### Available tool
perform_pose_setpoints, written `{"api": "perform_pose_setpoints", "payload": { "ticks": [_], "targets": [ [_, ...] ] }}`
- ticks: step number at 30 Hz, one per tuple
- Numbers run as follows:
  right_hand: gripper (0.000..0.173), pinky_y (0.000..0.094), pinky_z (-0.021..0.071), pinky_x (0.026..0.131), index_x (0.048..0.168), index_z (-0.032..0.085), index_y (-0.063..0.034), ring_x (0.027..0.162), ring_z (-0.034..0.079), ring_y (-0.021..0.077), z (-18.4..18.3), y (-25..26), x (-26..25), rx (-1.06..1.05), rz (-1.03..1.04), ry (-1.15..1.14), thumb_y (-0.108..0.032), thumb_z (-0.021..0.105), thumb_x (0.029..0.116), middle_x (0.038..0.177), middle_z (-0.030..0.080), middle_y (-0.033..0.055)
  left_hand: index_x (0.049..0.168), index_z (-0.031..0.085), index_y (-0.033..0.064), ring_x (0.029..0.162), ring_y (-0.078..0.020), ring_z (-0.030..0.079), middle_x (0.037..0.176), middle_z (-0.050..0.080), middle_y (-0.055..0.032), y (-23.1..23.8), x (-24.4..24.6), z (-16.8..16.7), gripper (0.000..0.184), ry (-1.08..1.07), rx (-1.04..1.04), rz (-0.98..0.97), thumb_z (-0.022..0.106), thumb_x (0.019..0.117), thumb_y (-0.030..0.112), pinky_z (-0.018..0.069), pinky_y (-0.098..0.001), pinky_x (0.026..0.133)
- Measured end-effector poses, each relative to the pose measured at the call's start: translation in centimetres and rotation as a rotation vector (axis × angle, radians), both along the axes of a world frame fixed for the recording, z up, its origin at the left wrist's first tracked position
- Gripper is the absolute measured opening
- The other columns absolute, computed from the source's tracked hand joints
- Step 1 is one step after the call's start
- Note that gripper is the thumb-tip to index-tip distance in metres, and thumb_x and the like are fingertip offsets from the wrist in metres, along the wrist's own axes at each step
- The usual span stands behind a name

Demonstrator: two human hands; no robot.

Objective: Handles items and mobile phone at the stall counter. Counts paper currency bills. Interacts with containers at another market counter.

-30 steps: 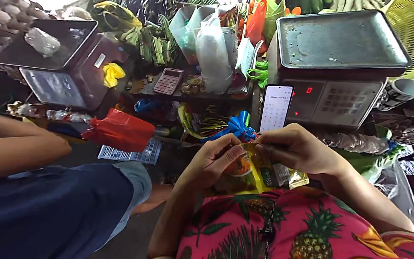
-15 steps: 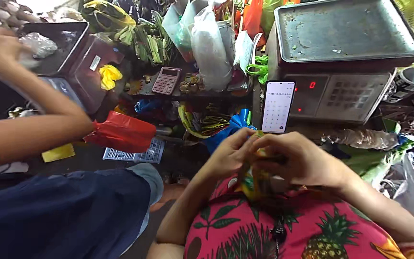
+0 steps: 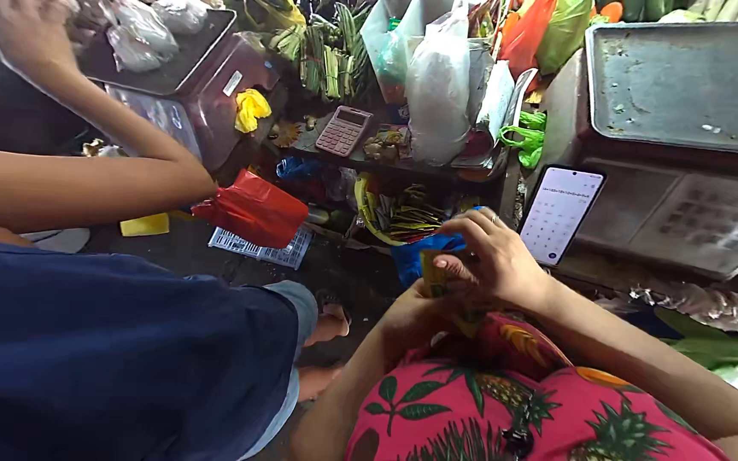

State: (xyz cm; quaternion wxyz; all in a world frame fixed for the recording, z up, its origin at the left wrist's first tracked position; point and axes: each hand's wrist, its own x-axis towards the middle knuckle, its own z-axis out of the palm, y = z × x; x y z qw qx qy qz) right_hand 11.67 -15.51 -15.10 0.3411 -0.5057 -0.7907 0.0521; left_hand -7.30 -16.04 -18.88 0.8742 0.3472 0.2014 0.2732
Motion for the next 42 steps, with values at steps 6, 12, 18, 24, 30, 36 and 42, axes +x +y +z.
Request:
{"api": "perform_pose_setpoints", "payload": {
  "ticks": [6, 12, 18, 24, 30, 36, 42],
  "targets": [
    [0.042, 0.0345, 0.0612, 0.082, 0.136, 0.061, -0.0141, 0.093, 0.07, 0.0125, 1.4, 6.0, -0.5, -0.614, 0.314, 0.216, -0.017, 0.072, 0.0955, 0.115, 0.071, 0.0062, 0.129, 0.049, 0.0002, 0.083, -0.016, 0.073, 0.102, 0.072, -0.0105, 4.2, -3.8, 0.8, 0.032, 0.297, -0.045, 0.383, 0.059, 0.0993, 0.006, 0.0624, -0.0298, 0.066],
    [0.042, 0.0548, 0.056, 0.089, 0.146, 0.049, -0.0052, 0.098, 0.07, 0.0329, -0.8, 16.4, -4.2, -0.776, 0.268, -0.085, -0.009, 0.055, 0.1038, 0.112, 0.07, 0.0198, 0.122, 0.062, 0.0011, 0.074, -0.018, 0.072, 0.097, 0.073, -0.0101, 8.5, -7.6, -1.9, 0.029, 0.911, 0.36, 0.785, 0.063, 0.103, 0.023, 0.0638, -0.0382, 0.068],
    [0.046, 0.0699, 0.044, 0.103, 0.13, 0.067, -0.0039, 0.132, 0.052, 0.0454, -9.5, 21.8, -8.3, -0.848, 0.208, -0.523, -0.001, 0.072, 0.0845, 0.145, 0.055, 0.0216, 0.137, 0.052, -0.0017, 0.076, -0.0263, 0.074, 0.105, 0.07, -0.0203, 12.5, -7.0, -2.4, 0.039, 1.132, 0.536, 0.807, 0.054, 0.1076, 0.024, 0.0644, -0.0466, 0.069],
    [0.033, 0.0568, 0.0378, 0.112, 0.121, 0.069, 0.0032, 0.135, 0.051, 0.0371, -13.0, 21.7, -8.0, -0.695, 0.265, -0.738, -0.007, 0.067, 0.0897, 0.14, 0.062, 0.0155, 0.141, 0.048, -0.0049, 0.094, -0.0316, 0.074, 0.118, 0.067, -0.0247, 18.7, -4.4, -5.0, 0.043, 1.265, 0.559, 0.571, 0.052, 0.1063, 0.02, 0.0617, -0.0486, 0.085],
    [0.044, 0.0618, 0.0388, 0.112, 0.127, 0.066, 0.0016, 0.141, 0.045, 0.0394, -13.1, 22.2, -6.1, -0.864, 0.086, -0.717, -0.018, 0.072, 0.0879, 0.151, 0.052, 0.015, 0.14, 0.051, -0.0009, 0.12, -0.0399, 0.064, 0.126, 0.065, -0.0255, 21.0, -1.4, -5.5, 0.041, 1.474, 0.53, 0.394, 0.049, 0.1056, 0.022, 0.0508, -0.0585, 0.099],
    [0.061, 0.0685, 0.0469, 0.1, 0.127, 0.067, -0.0021, 0.128, 0.057, 0.0427, -13.6, 23.5, -5.1, -0.957, 0.041, -0.557, -0.044, 0.079, 0.0846, 0.134, 0.062, 0.0231, 0.145, 0.046, -0.0003, 0.119, -0.0412, 0.065, 0.125, 0.065, -0.027, 21.4, -0.7, -7.2, 0.044, 1.666, 0.583, 0.295, 0.05, 0.1048, 0.017, 0.0533, -0.0571, 0.096],
    [0.071, 0.0681, 0.0487, 0.098, 0.137, 0.057, -0.0069, 0.123, 0.061, 0.0434, -13.3, 23.2, -5.5, -0.946, -0.063, -0.381, -0.02, 0.089, 0.0753, 0.13, 0.064, 0.0223, 0.158, 0.025, 0.0035, 0.125, -0.0421, 0.06, 0.148, 0.048, -0.0277, 19.6, -0.2, -8.7, 0.066, 1.598, 0.586, 0.427, 0.057, 0.1011, 0.01, 0.0523, -0.0541, 0.101]
  ]
}}
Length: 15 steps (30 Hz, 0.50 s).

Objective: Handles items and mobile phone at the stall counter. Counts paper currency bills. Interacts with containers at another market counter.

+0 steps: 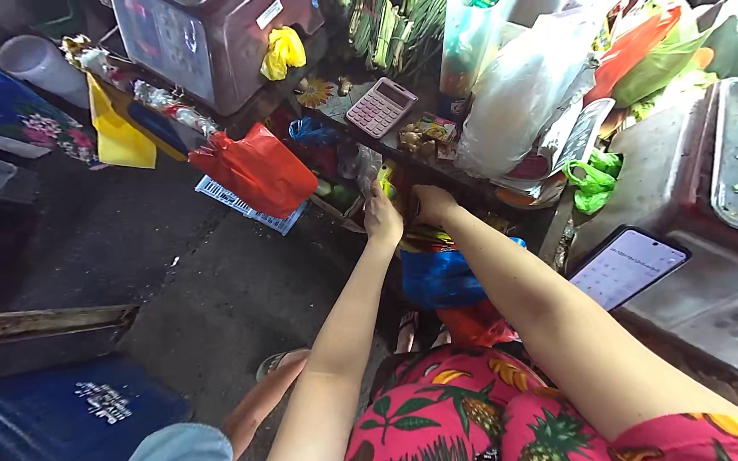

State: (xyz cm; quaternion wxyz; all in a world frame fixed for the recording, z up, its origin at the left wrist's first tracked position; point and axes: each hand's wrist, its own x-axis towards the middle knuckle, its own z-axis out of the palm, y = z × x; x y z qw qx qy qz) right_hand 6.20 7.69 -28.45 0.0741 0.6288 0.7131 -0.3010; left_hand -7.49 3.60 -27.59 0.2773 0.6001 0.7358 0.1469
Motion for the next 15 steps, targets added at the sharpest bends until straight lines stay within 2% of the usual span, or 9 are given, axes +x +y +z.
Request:
{"api": "perform_pose_setpoints", "payload": {
  "ticks": [2, 3, 5, 7, 9, 11, 13, 15],
  "targets": [
    [0.077, 0.0674, 0.0492, 0.098, 0.141, 0.053, -0.0034, 0.124, 0.06, 0.0434, -0.2, -0.2, -0.2, 0.031, -0.01, 0.025, -0.016, 0.089, 0.0744, 0.133, 0.062, 0.0233, 0.164, 0.014, 0.011, 0.117, -0.0446, 0.064, 0.147, 0.047, -0.0297, -0.4, 0.8, -1.0, 0.082, 0.054, 0.038, -0.109, 0.062, 0.0977, 0.01, 0.0554, -0.0573, 0.093],
    [0.081, 0.0662, 0.0493, 0.099, 0.144, 0.05, -0.002, 0.125, 0.059, 0.0425, -0.4, -0.3, -0.2, 0.042, -0.003, 0.046, -0.015, 0.089, 0.0742, 0.136, 0.06, 0.0231, 0.165, 0.013, 0.016, 0.119, -0.0459, 0.061, 0.147, 0.047, -0.0295, -0.5, 1.3, -2.0, 0.086, 0.118, 0.036, -0.177, 0.063, 0.0956, 0.007, 0.0535, -0.0602, 0.094],
    [0.087, 0.0622, 0.0497, 0.101, 0.146, 0.047, -0.0018, 0.127, 0.059, 0.0397, -1.2, 0.0, 0.2, 0.062, 0.029, 0.124, -0.014, 0.089, 0.071, 0.139, 0.058, 0.022, 0.166, 0.011, 0.0224, 0.133, -0.048, 0.046, 0.151, 0.041, -0.0281, -0.5, 2.1, -4.4, 0.099, 0.252, -0.003, -0.295, 0.068, 0.0872, 0.001, 0.0403, -0.0663, 0.102],
    [0.099, 0.0597, 0.0491, 0.104, 0.149, 0.041, -0.0034, 0.129, 0.057, 0.0391, -1.0, 0.4, 0.7, 0.057, 0.021, 0.186, -0.011, 0.093, 0.0648, 0.142, 0.055, 0.0224, 0.167, 0.008, 0.0236, 0.142, -0.047, 0.038, 0.159, 0.034, -0.0252, -0.5, 2.4, -5.5, 0.104, 0.309, -0.058, -0.333, 0.071, 0.0859, 0.005, 0.0341, -0.0686, 0.107],
    [0.098, 0.06, 0.0478, 0.106, 0.149, 0.042, -0.0014, 0.131, 0.054, 0.0418, 0.5, 0.4, 1.3, 0.048, -0.048, 0.182, -0.003, 0.092, 0.0654, 0.143, 0.053, 0.0256, 0.165, 0.018, 0.0235, 0.147, -0.0482, 0.03, 0.164, 0.026, -0.0223, -0.9, 2.3, -4.3, 0.097, 0.249, -0.092, -0.253, 0.072, 0.0859, 0.007, 0.0309, -0.0713, 0.109],
    [0.08, 0.0623, 0.0497, 0.102, 0.143, 0.05, 0.0007, 0.127, 0.057, 0.0439, 1.8, 0.5, 1.9, 0.037, -0.1, 0.082, 0.004, 0.084, 0.0699, 0.136, 0.057, 0.0271, 0.16, 0.035, 0.0189, 0.15, -0.049, 0.024, 0.169, 0.017, -0.0199, -1.0, 2.3, -2.7, 0.083, 0.212, -0.048, -0.178, 0.071, 0.0862, 0.004, 0.0302, -0.0717, 0.111],
    [0.07, 0.0652, 0.0501, 0.099, 0.141, 0.054, -0.0008, 0.124, 0.06, 0.0447, 2.2, 0.3, 2.5, 0.002, -0.09, -0.01, 0.001, 0.08, 0.0765, 0.132, 0.062, 0.0262, 0.158, 0.04, 0.0212, 0.154, -0.0454, 0.016, 0.171, 0.012, -0.0142, -0.3, 2.2, -2.1, 0.089, 0.207, 0.074, -0.248, 0.074, 0.08, -0.004, 0.0239, -0.0731, 0.114],
    [0.068, 0.0669, 0.047, 0.102, 0.146, 0.051, -0.0031, 0.129, 0.056, 0.0447, 1.8, 0.2, 3.0, -0.013, -0.041, -0.036, -0.004, 0.077, 0.083, 0.139, 0.059, 0.0245, 0.157, 0.043, 0.0229, 0.156, -0.0402, 0.015, 0.171, 0.019, -0.0103, 1.6, 2.0, -2.1, 0.094, 0.227, 0.15, -0.435, 0.076, 0.0747, -0.008, 0.0182, -0.0711, 0.118]
  ]
}}
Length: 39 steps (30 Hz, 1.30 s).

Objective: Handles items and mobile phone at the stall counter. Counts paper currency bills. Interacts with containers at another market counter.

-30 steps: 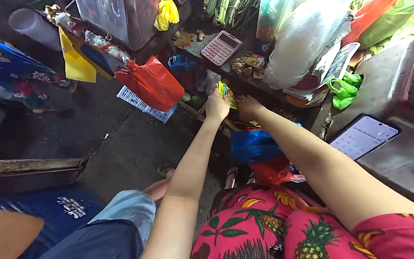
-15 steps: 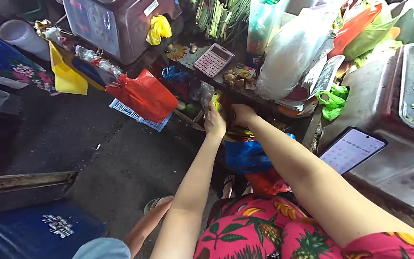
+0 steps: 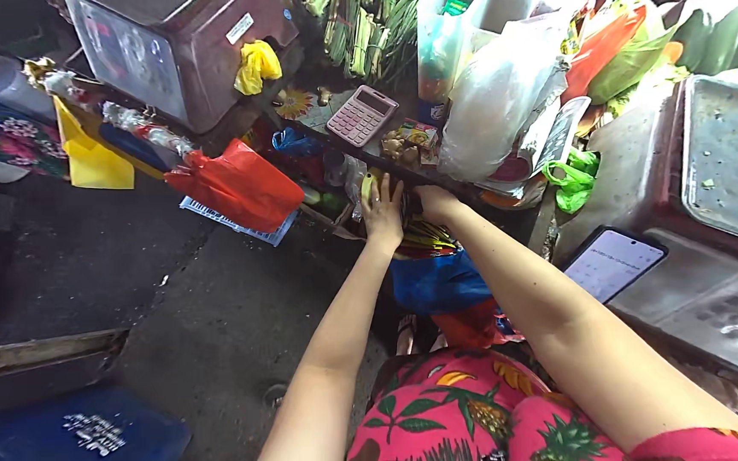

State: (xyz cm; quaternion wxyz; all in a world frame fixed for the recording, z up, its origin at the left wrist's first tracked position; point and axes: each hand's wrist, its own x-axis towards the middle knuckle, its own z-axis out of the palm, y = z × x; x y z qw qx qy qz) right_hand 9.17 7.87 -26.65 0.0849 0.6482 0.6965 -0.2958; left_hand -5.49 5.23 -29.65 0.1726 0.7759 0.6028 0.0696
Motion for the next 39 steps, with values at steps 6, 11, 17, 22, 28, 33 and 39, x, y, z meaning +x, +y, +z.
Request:
{"api": "perform_pose_setpoints", "payload": {
  "ticks": [6, 11, 17, 22, 28, 33, 39],
  "targets": [
    [0.067, 0.0644, 0.0409, 0.111, 0.153, 0.044, -0.0028, 0.138, 0.049, 0.0424, -1.5, -0.9, -0.5, -0.095, 0.048, 0.036, -0.01, 0.07, 0.0917, 0.153, 0.047, 0.0226, 0.144, 0.053, 0.0015, 0.14, -0.0412, 0.045, 0.148, 0.051, -0.0215, 4.3, -1.2, -1.2, 0.08, 0.199, -0.249, -0.214, 0.089, 0.0743, 0.019, 0.0379, -0.0604, 0.113],
    [0.071, 0.0683, 0.0467, 0.101, 0.155, 0.043, -0.0084, 0.126, 0.06, 0.0444, -1.4, -2.1, -1.0, -0.141, 0.086, 0.006, -0.009, 0.073, 0.0896, 0.137, 0.062, 0.0237, 0.156, 0.042, 0.0124, 0.142, -0.0447, 0.04, 0.154, 0.044, -0.0217, 1.5, -1.4, -1.8, 0.088, 0.215, -0.249, -0.116, 0.084, 0.0798, 0.026, 0.0266, -0.0698, 0.113],
    [0.083, 0.063, 0.0503, 0.1, 0.151, 0.038, 0.0008, 0.128, 0.056, 0.0458, 0.7, -1.5, -0.8, -0.062, -0.139, 0.09, 0.001, 0.078, 0.0788, 0.146, 0.047, 0.0293, 0.157, 0.039, 0.0164, 0.136, -0.0429, 0.049, 0.142, 0.059, -0.0176, 3.5, -1.1, -1.5, 0.112, 0.089, -0.154, -0.233, 0.096, 0.0611, 0.028, 0.0108, -0.075, 0.117],
    [0.06, 0.0583, 0.0537, 0.095, 0.138, 0.046, 0.0124, 0.127, 0.057, 0.0439, 2.2, -2.3, -3.3, -0.096, -0.264, -0.11, -0.005, 0.073, 0.0872, 0.141, 0.051, 0.0301, 0.154, 0.044, 0.0095, 0.119, -0.0362, 0.065, 0.12, 0.071, -0.0184, 3.5, -2.2, -3.2, 0.09, -0.097, -0.008, -0.339, 0.086, 0.0757, 0.028, 0.0184, -0.0636, 0.122],
    [0.04, 0.0648, 0.0476, 0.101, 0.124, 0.061, 0.0141, 0.134, 0.048, 0.0493, 0.0, -3.3, -3.6, -0.295, -0.139, -0.153, -0.009, 0.07, 0.092, 0.151, 0.04, 0.0343, 0.149, 0.053, 0.0172, 0.134, -0.034, 0.055, 0.14, 0.062, -0.0159, 5.6, -2.9, -2.9, 0.063, -0.133, -0.164, -0.267, 0.075, 0.0902, 0.024, 0.0272, -0.0605, 0.12],
    [0.034, 0.0664, 0.0442, 0.102, 0.121, 0.064, 0.011, 0.135, 0.048, 0.048, 1.8, -5.0, -4.5, -0.381, 0.057, -0.224, -0.011, 0.065, 0.0952, 0.143, 0.05, 0.0324, 0.143, 0.057, 0.0146, 0.143, -0.0432, 0.041, 0.158, 0.038, -0.0207, 5.5, -1.3, -0.4, 0.073, 0.053, -0.242, -0.262, 0.086, 0.0769, 0.019, 0.0329, -0.0631, 0.115],
    [0.055, 0.0691, 0.0426, 0.103, 0.144, 0.045, 0.014, 0.137, 0.044, 0.0512, 9.1, -10.7, -5.9, -0.33, 0.139, -0.137, -0.009, 0.062, 0.0968, 0.152, 0.038, 0.0353, 0.145, 0.055, 0.0026, 0.145, -0.0382, 0.041, 0.149, 0.053, -0.0209, 5.0, 3.9, 1.3, 0.059, 0.08, -0.341, -0.227, 0.051, 0.1041, 0.046, 0.0149, -0.0661, 0.121]
  ]
}}
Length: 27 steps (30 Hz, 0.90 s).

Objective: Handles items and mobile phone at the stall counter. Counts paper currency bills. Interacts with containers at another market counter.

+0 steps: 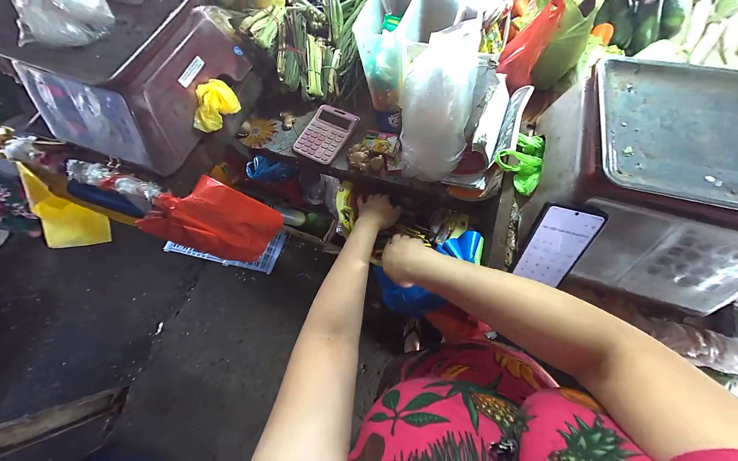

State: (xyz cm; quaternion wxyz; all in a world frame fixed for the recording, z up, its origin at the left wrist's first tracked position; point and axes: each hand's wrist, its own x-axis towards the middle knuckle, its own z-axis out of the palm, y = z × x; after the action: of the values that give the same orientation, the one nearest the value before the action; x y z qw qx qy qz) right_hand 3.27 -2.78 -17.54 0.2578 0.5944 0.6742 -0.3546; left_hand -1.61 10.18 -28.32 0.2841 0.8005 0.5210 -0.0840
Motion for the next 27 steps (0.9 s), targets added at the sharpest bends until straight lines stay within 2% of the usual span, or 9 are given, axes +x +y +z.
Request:
{"api": "perform_pose_setpoints", "payload": {
  "ticks": [2, 4, 6, 9, 13, 16, 19, 23, 27],
  "targets": [
    [0.053, 0.0665, 0.0453, 0.101, 0.148, 0.041, 0.0121, 0.133, 0.05, 0.0494, 2.4, -2.5, 0.9, 0.08, 0.064, 0.073, -0.007, 0.054, 0.1005, 0.149, 0.044, 0.0329, 0.133, 0.065, 0.0038, 0.138, -0.0392, 0.049, 0.137, 0.062, -0.0205, -1.2, 1.4, -0.5, 0.056, 0.018, 0.094, 0.123, 0.053, 0.1028, 0.05, 0.0199, -0.066, 0.119],
    [0.049, 0.0643, 0.0471, 0.098, 0.146, 0.046, 0.0081, 0.128, 0.054, 0.0461, 5.1, -4.7, 3.1, 0.157, 0.078, 0.149, -0.004, 0.054, 0.0986, 0.143, 0.052, 0.0286, 0.117, 0.072, 0.0031, 0.128, -0.0419, 0.056, 0.124, 0.068, -0.0217, -2.5, 2.1, -2.2, 0.043, -0.034, 0.243, 0.252, 0.061, 0.1002, 0.042, 0.0251, -0.067, 0.116],
    [0.048, 0.0611, 0.0469, 0.101, 0.149, 0.047, 0.0003, 0.13, 0.055, 0.0412, 8.1, -5.9, 6.5, 0.23, 0.035, 0.16, -0.009, 0.05, 0.1023, 0.142, 0.056, 0.0229, 0.112, 0.074, 0.0041, 0.126, -0.0397, 0.058, 0.119, 0.071, -0.0191, -2.0, 3.0, -3.7, 0.037, 0.02, 0.292, 0.309, 0.059, 0.0997, 0.036, 0.0241, -0.0651, 0.118],
    [0.045, 0.0569, 0.0454, 0.106, 0.152, 0.05, -0.0094, 0.131, 0.057, 0.0351, 12.6, -7.6, 13.1, 0.454, -0.125, 0.143, -0.02, 0.047, 0.1075, 0.14, 0.06, 0.0172, 0.117, 0.072, 0.0012, 0.132, -0.0402, 0.055, 0.125, 0.069, -0.0213, -2.8, 3.0, -3.3, 0.039, 0.117, 0.24, 0.311, 0.057, 0.0987, 0.032, 0.0219, -0.0634, 0.121],
    [0.037, 0.0515, 0.0557, 0.088, 0.14, 0.062, -0.0097, 0.1, 0.07, 0.0281, 15.7, -8.7, 21.8, 0.855, -0.284, 0.184, -0.019, 0.057, 0.1044, 0.117, 0.07, 0.0129, 0.122, 0.069, -0.0007, 0.133, -0.0436, 0.052, 0.126, 0.067, -0.0231, -3.9, 2.5, -2.2, 0.038, 0.167, 0.256, 0.268, 0.065, 0.096, 0.026, 0.0217, -0.0648, 0.12],
    [0.037, 0.0461, 0.0605, 0.081, 0.139, 0.063, -0.0112, 0.092, 0.072, 0.0219, 17.5, -8.8, 26.5, 0.99, -0.328, 0.212, -0.02, 0.061, 0.1031, 0.12, 0.072, 0.0078, 0.139, 0.056, -0.0022, 0.137, -0.0481, 0.048, 0.133, 0.062, -0.0278, -3.6, 3.3, -1.5, 0.053, 0.166, 0.261, 0.266, 0.069, 0.0924, 0.02, 0.0226, -0.0693, 0.118],
    [0.032, 0.0384, 0.0602, 0.071, 0.133, 0.065, -0.0111, 0.082, 0.072, 0.0161, 19.5, -9.0, 30.0, 1.135, -0.396, 0.31, -0.02, 0.06, 0.103, 0.114, 0.075, 0.0056, 0.142, 0.054, -0.0022, 0.142, -0.0459, 0.042, 0.144, 0.054, -0.0274, -4.2, 4.5, -0.3, 0.051, 0.117, 0.265, 0.217, 0.062, 0.0975, 0.023, 0.0247, -0.0678, 0.117],
    [0.034, 0.0349, 0.0603, 0.071, 0.136, 0.064, -0.0168, 0.086, 0.072, 0.0133, 20.6, -10.6, 33.1, 1.251, -0.443, 0.289, -0.028, 0.057, 0.1043, 0.115, 0.074, 0.0005, 0.134, 0.064, 0.0029, 0.139, -0.0407, 0.047, 0.143, 0.057, -0.0227, -5.7, 6.0, -0.8, 0.042, 0.067, 0.313, 0.115, 0.05, 0.1037, 0.029, 0.0329, -0.0602, 0.115],
    [0.039, 0.0344, 0.0602, 0.073, 0.137, 0.064, -0.0177, 0.09, 0.071, 0.0113, 19.0, -13.3, 34.1, 1.317, -0.433, 0.335, -0.034, 0.056, 0.1019, 0.118, 0.073, -0.0009, 0.137, 0.065, 0.0101, 0.146, -0.0447, 0.036, 0.154, 0.044, -0.0266, -5.4, 7.0, -2.1, 0.046, -0.017, 0.054, 0.209, 0.057, 0.1018, 0.038, 0.0305, -0.0621, 0.118]
  ]
}}
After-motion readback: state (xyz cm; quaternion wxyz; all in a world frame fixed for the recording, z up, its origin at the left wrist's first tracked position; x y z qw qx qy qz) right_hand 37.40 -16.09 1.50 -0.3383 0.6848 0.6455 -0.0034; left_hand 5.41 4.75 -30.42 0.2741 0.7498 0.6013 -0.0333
